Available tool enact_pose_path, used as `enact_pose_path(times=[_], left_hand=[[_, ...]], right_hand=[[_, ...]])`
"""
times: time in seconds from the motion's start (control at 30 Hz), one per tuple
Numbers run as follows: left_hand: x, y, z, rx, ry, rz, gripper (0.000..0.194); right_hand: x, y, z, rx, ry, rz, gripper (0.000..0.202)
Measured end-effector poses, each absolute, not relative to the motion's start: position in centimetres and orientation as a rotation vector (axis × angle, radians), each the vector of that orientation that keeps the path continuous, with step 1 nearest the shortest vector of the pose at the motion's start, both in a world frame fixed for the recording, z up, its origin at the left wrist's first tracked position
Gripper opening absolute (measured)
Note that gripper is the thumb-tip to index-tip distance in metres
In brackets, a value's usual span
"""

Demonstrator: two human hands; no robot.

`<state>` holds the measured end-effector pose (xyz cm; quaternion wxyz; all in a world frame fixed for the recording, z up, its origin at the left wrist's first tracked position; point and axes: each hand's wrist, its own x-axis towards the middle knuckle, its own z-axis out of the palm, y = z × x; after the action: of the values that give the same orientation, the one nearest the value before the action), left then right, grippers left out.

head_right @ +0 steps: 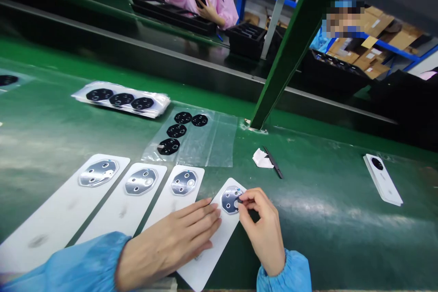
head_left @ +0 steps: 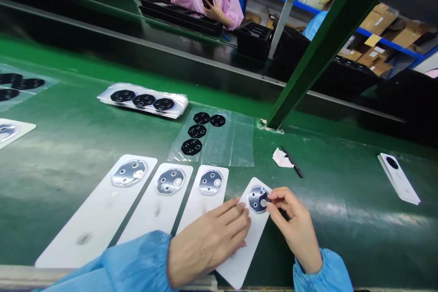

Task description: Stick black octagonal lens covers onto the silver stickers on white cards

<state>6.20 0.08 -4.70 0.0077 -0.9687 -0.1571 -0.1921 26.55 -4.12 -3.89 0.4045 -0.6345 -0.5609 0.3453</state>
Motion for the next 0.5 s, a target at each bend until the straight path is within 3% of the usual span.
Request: enact_pose_path(times=[0.5], left_hand=[[7.0,-1.2,-5.1,-2.93,-0.659,-0.519,0.032]], right_hand=[[26.2,-4.0,-4.0,-1.63,-1.671,0.631,0.009]])
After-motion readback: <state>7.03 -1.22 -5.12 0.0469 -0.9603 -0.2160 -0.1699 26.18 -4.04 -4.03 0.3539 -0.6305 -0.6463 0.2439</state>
